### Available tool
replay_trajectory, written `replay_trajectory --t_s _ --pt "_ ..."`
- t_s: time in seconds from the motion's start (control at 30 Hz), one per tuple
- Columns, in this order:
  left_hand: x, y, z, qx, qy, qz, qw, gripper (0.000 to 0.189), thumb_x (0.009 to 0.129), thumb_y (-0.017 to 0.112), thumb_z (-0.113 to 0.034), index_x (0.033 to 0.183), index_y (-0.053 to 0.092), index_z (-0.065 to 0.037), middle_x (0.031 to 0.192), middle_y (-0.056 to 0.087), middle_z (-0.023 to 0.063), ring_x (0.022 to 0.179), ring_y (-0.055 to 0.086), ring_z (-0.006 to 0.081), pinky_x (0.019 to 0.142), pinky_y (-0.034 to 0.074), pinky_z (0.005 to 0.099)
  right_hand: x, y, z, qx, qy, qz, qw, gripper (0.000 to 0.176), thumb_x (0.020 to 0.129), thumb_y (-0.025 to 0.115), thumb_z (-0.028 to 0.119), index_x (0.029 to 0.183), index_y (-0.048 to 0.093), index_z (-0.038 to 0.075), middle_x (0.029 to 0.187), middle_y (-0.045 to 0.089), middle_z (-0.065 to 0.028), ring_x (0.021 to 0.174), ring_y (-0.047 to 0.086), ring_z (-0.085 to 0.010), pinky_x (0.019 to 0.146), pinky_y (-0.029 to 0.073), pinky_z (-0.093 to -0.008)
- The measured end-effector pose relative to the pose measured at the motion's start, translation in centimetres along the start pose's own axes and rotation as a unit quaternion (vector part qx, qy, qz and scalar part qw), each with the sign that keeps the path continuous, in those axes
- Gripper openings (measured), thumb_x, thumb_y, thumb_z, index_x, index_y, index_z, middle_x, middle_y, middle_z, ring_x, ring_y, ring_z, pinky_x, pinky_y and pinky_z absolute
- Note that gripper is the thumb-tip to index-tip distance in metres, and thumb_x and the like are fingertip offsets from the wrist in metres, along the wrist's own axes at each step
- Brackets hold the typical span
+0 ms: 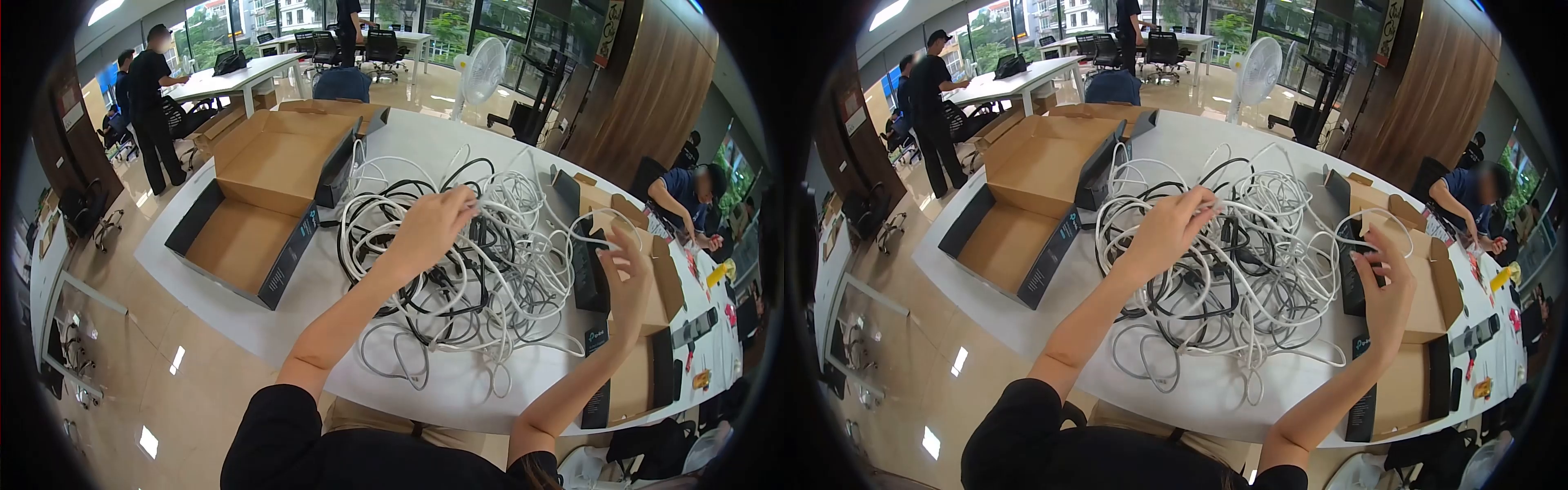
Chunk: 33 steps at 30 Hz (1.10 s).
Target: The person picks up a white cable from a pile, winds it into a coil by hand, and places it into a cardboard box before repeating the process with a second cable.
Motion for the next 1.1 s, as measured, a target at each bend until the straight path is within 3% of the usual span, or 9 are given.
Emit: replay_trajectory --t_s 0.17,0.3,0.37,0.5,0.63,0.7,0.87,1.0,1.1 --pt "-1.9 0.9 -7.3 0.035 0.204 0.081 0.975 0.014 0.077 0.056 -0.010 0.091 0.055 -0.009 0.088 0.057 0.0043 0.083 0.056 0.0232 0.078 0.043 0.0345 -1.5 -0.2 10.2 0.088 -0.201 -0.143 0.965 0.038 0.070 0.067 0.005 0.108 0.062 0.010 0.115 0.057 -0.0092 0.093 0.056 -0.0192 0.083 0.042 -0.0343" --pt "-3.3 0.9 -10.3 0.023 0.250 0.095 0.963 0.016 0.071 0.059 -0.008 0.087 0.058 -0.010 0.087 0.056 0.0022 0.081 0.056 0.0210 0.079 0.044 0.0331 -3.1 3.8 13.0 -0.130 -0.310 0.012 0.942 0.024 0.070 0.067 0.009 0.094 0.068 0.011 0.098 0.062 -0.0096 0.085 0.058 -0.0203 0.085 0.041 -0.0341" --pt "-3.3 -0.9 -11.3 0.008 0.243 0.066 0.968 0.014 0.071 0.061 -0.009 0.085 0.061 -0.010 0.087 0.056 0.0023 0.082 0.056 0.0190 0.080 0.044 0.0330 -3.0 5.2 11.3 -0.111 -0.289 0.076 0.948 0.018 0.071 0.067 0.011 0.089 0.069 0.010 0.084 0.064 -0.0093 0.077 0.059 -0.0204 0.079 0.044 -0.0323" --pt "-5.0 -9.3 -15.9 -0.078 0.256 -0.076 0.961 0.027 0.063 0.064 -0.004 0.089 0.065 -0.013 0.098 0.059 0.0062 0.080 0.057 0.0213 0.062 0.047 0.0291 -1.6 3.1 5.1 0.036 0.015 0.088 0.995 0.011 0.081 0.059 0.010 0.087 0.067 0.006 0.053 0.054 -0.0076 0.045 0.050 -0.0134 0.055 0.043 -0.0294" --pt "-12.9 -15.6 -18.2 0.017 0.370 -0.220 0.902 0.029 0.078 0.055 -0.014 0.106 0.055 -0.017 0.113 0.037 0.0064 0.099 0.042 0.0232 0.066 0.047 0.0403 -1.0 -3.2 -0.2 0.161 0.026 -0.097 0.982 0.032 0.093 0.039 0.020 0.098 0.061 -0.003 0.049 0.051 -0.0015 0.045 0.052 -0.0107 0.060 0.047 -0.0258" --pt "-13.6 -16.6 -19.4 0.063 0.383 -0.286 0.876 0.030 0.081 0.052 -0.013 0.111 0.053 -0.018 0.111 0.040 0.0027 0.100 0.041 0.0199 0.068 0.046 0.0355 -1.6 -6.4 -2.5 0.186 0.050 -0.179 0.965 0.035 0.093 0.034 0.019 0.103 0.058 -0.004 0.047 0.047 -0.0005 0.046 0.052 -0.0113 0.060 0.047 -0.0269" --pt "-11.5 -16.6 -20.7 0.052 0.390 -0.256 0.883 0.036 0.082 0.052 -0.012 0.117 0.046 -0.017 0.092 0.052 -0.0002 0.095 0.046 0.0167 0.066 0.046 0.0282 -5.0 -14.4 -13.2 0.451 0.044 -0.325 0.830 0.044 0.092 0.044 0.037 0.104 0.054 -0.003 0.046 0.035 0.0014 0.050 0.048 -0.0109 0.078 0.043 -0.0343" --pt "-8.5 -15.2 -17.7 -0.031 0.317 -0.242 0.917 0.029 0.061 0.063 -0.001 0.086 0.062 -0.015 0.086 0.060 0.0030 0.079 0.055 0.0213 0.063 0.045 0.0288 -6.8 -17.7 -16.6 0.521 0.035 -0.319 0.791 0.038 0.093 0.042 0.035 0.101 0.056 0.000 0.048 0.037 0.0014 0.050 0.042 -0.0119 0.078 0.042 -0.0314" --pt "-4.1 -11.3 -12.1 0.027 0.114 -0.115 0.986 0.016 0.069 0.061 -0.004 0.083 0.066 -0.009 0.094 0.061 0.0068 0.082 0.059 0.0212 0.069 0.046 0.0322 -7.7 -18.5 -16.9 0.542 0.009 -0.303 0.784 0.036 0.093 0.041 0.034 0.101 0.056 0.003 0.048 0.038 0.0016 0.052 0.042 -0.0117 0.078 0.042 -0.0299"
Point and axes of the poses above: each hand's wrist, its own x-axis towards the middle knuckle, its own y-axis out of the palm, z = x × y, the point moved 9 cm from there along x, towards the middle knuckle
